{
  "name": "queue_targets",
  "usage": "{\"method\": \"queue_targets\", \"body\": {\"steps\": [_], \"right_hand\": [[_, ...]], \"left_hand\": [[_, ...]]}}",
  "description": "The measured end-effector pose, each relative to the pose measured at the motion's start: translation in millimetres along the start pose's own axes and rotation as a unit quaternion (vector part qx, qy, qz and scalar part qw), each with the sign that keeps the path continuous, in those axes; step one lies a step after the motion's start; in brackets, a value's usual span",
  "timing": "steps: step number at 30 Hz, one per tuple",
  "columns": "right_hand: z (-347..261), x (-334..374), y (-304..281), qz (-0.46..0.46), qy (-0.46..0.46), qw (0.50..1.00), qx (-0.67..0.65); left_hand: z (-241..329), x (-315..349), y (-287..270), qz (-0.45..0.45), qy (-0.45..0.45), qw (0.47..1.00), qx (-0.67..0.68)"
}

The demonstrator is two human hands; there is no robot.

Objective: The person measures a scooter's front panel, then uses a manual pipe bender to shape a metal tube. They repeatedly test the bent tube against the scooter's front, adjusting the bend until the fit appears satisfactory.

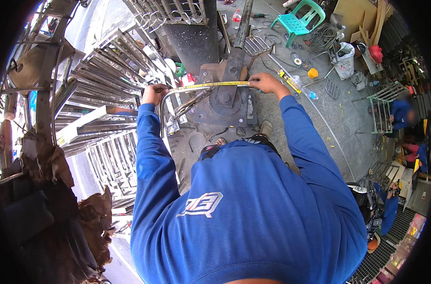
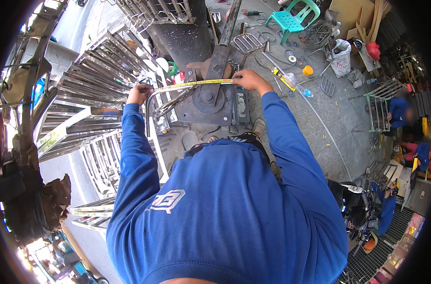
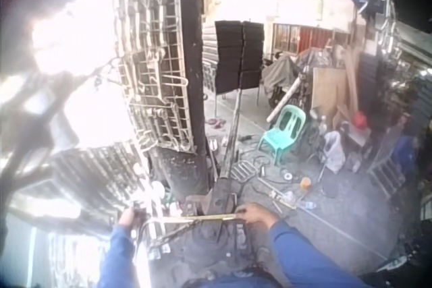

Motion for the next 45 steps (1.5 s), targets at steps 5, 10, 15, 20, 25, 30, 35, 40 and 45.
{"method": "queue_targets", "body": {"steps": [5, 10, 15, 20, 25, 30, 35, 40, 45], "right_hand": [[2, -1, 1, 0.002, -0.01, 1.0, -0.006], [1, -1, 2, -0.002, -0.005, 1.0, -0.014], [1, 0, 1, 0.003, 0.001, 1.0, -0.01], [0, -1, 1, 0.003, -0.01, 1.0, -0.006], [-3, -1, 1, 0.013, -0.015, 1.0, -0.005], [-3, 3, -1, -0.001, 0.032, 0.999, -0.016], [-8, 4, -4, 0.005, 0.001, 1.0, -0.006], [-6, 1, -4, 0.0, -0.003, 1.0, -0.004], [-2, 1, -1, -0.018, 0.034, 0.999, -0.021]], "left_hand": [[2, 1, -2, 0.023, 0.001, 0.999, -0.033], [4, 1, -1, 0.016, -0.002, 0.999, -0.036], [0, 0, -1, 0.018, 0.01, 0.998, -0.054], [-4, 0, -1, 0.04, -0.008, 0.996, -0.079], [3, 4, 0, 0.032, -0.008, 0.996, -0.083], [5, 5, -1, 0.015, -0.02, 0.996, -0.086], [4, 4, -2, 0.02, -0.023, 0.998, -0.063], [2, 1, -4, -0.003, -0.024, 1.0, -0.008], [-2, 0, -4, -0.01, -0.018, 0.999, 0.046]]}}
Point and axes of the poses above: each hand's wrist, its own x-axis away from the middle knuckle, its own y-axis out of the palm, z = x × y, the point moved 4 cm from there along -x, towards the middle knuckle, and after that the axes turned 4 degrees about y, right-handed, at the moved point
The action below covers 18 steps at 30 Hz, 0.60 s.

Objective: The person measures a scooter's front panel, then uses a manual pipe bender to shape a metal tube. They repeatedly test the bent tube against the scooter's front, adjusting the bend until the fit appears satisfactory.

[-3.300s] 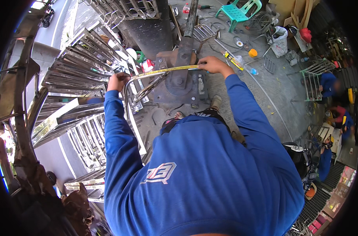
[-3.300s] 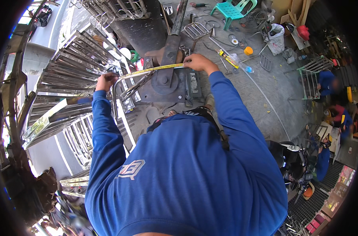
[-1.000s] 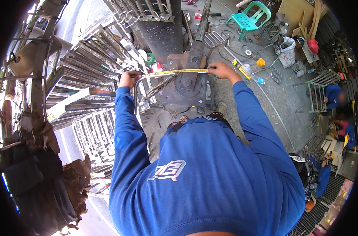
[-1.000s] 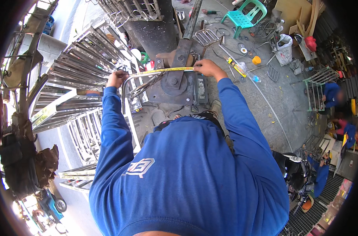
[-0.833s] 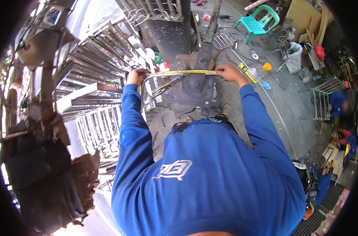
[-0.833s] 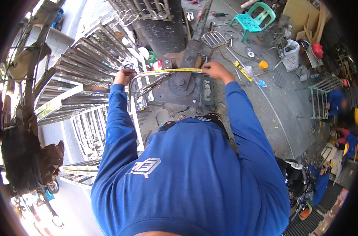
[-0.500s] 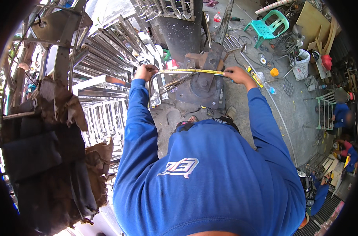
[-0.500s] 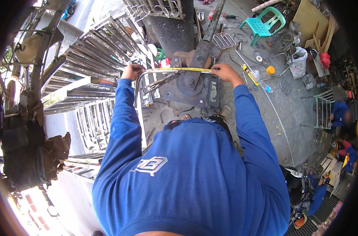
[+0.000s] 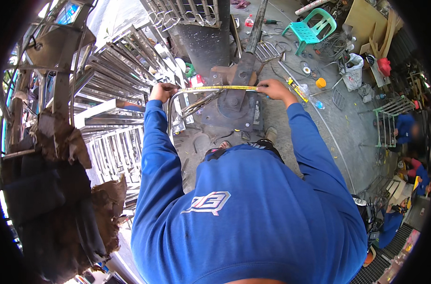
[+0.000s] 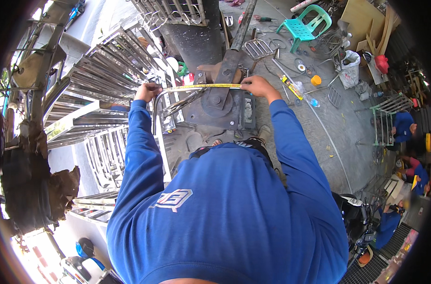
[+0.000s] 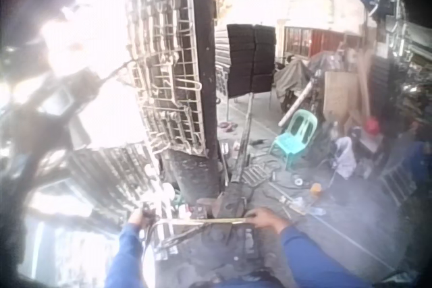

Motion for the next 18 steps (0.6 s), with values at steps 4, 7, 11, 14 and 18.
{"method": "queue_targets", "body": {"steps": [4, 7, 11, 14, 18], "right_hand": [[-1.3, 1.8, 0.0, 0.013, -0.002, 1.0, 0.021], [-0.9, 2.5, -0.7, 0.02, -0.005, 1.0, 0.015], [1.2, 0.8, -0.1, 0.017, -0.02, 1.0, 0.006], [3.5, -0.9, 1.3, 0.012, -0.013, 1.0, -0.008], [4.3, -1.0, 2.6, 0.014, -0.013, 1.0, -0.008]], "left_hand": [[-1.6, -0.3, 0.3, 0.01, 0.002, 1.0, -0.007], [-0.1, -0.3, 0.3, 0.015, 0.006, 1.0, -0.021], [-1.2, -0.3, 0.4, 0.015, -0.022, 0.999, -0.027], [-2.5, -1.0, 0.1, 0.019, -0.028, 0.999, -0.031], [-5.7, -3.6, -0.8, 0.018, -0.026, 0.998, -0.062]]}}
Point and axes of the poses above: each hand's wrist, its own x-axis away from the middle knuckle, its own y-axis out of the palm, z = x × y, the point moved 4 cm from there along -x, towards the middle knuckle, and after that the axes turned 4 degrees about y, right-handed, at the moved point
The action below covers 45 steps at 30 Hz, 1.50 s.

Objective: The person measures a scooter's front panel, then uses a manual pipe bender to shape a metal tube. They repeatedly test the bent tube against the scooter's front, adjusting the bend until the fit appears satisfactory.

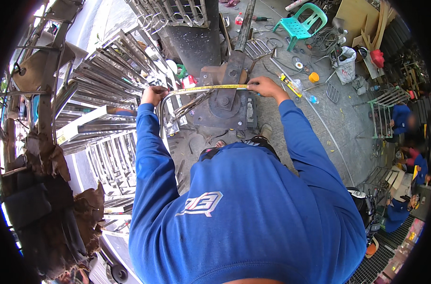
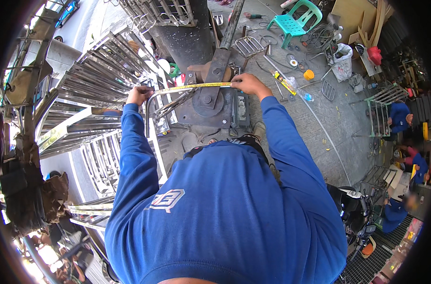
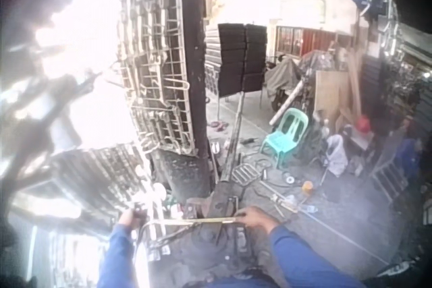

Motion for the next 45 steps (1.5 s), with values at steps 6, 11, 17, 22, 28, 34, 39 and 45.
{"method": "queue_targets", "body": {"steps": [6, 11, 17, 22, 28, 34, 39, 45], "right_hand": [[1, 1, 0, 0.004, -0.005, 1.0, 0.002], [2, -1, 1, 0.001, -0.012, 1.0, 0.001], [2, -1, 2, -0.004, -0.009, 1.0, 0.0], [1, 0, 1, -0.009, 0.002, 1.0, 0.008], [-2, 2, -1, -0.013, -0.01, 1.0, 0.006], [-1, 0, -3, -0.031, -0.022, 0.999, -0.005], [-13, 8, -13, -0.047, -0.046, 0.998, -0.007], [-30, 53, -43, -0.125, -0.074, 0.978, -0.15]], "left_hand": [[-10, -5, 1, -0.005, -0.007, 1.0, 0.027], [-10, -5, 3, -0.001, 0.01, 0.999, 0.052], [-4, 1, 1, 0.0, 0.012, 1.0, 0.0], [-8, -1, 1, 0.008, 0.018, 1.0, 0.008], [-10, -3, 0, 0.012, 0.012, 1.0, 0.004], [0, 8, 0, 0.038, 0.017, 0.998, -0.042], [50, 25, -4, 0.071, 0.094, 0.993, -0.02], [200, 77, 10, 0.081, 0.233, 0.969, 0.012]]}}
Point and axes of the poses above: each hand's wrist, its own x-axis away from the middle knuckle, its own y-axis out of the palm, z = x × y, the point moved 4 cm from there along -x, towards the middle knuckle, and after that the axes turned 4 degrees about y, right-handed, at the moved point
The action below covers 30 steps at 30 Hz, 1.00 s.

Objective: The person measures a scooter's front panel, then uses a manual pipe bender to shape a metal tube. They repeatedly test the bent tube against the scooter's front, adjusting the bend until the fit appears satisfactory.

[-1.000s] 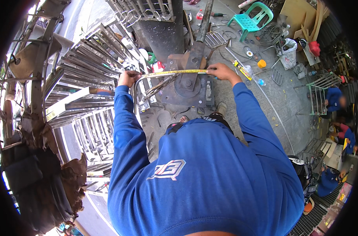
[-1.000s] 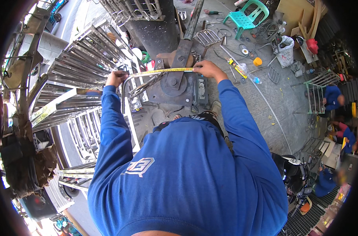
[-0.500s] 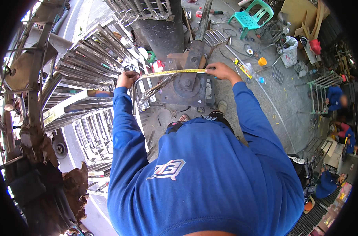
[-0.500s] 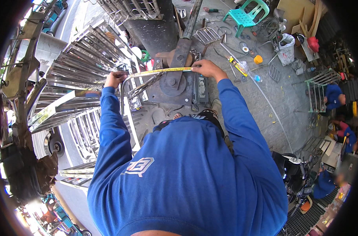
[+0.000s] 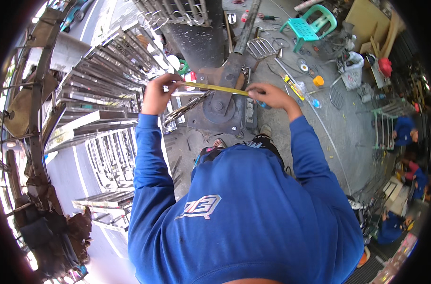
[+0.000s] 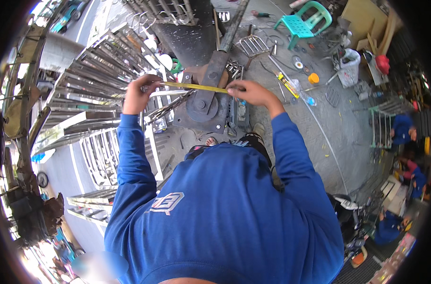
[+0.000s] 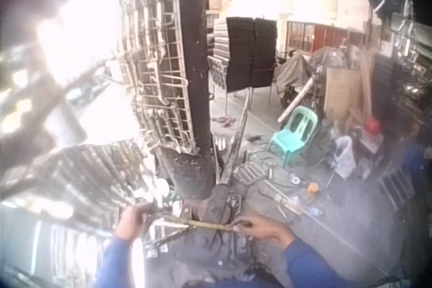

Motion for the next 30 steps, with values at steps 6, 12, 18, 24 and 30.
{"method": "queue_targets", "body": {"steps": [6, 12, 18, 24, 30], "right_hand": [[28, 43, 15, -0.057, 0.005, 0.98, -0.19], [10, 113, -127, 0.126, -0.162, 0.934, -0.293], [-71, 148, -288, 0.425, -0.251, 0.849, 0.189], [-78, 122, -284, 0.386, -0.17, 0.859, 0.289], [-84, 144, -274, 0.404, -0.118, 0.854, 0.307]], "left_hand": [[135, 16, 130, -0.012, 0.112, 0.993, -0.037], [182, 21, 218, -0.055, 0.068, 0.996, 0.017], [198, 16, 248, -0.102, 0.116, 0.988, -0.002], [204, 18, 241, -0.091, 0.132, 0.987, 0.003], [178, 35, 209, -0.102, 0.121, 0.987, -0.001]]}}
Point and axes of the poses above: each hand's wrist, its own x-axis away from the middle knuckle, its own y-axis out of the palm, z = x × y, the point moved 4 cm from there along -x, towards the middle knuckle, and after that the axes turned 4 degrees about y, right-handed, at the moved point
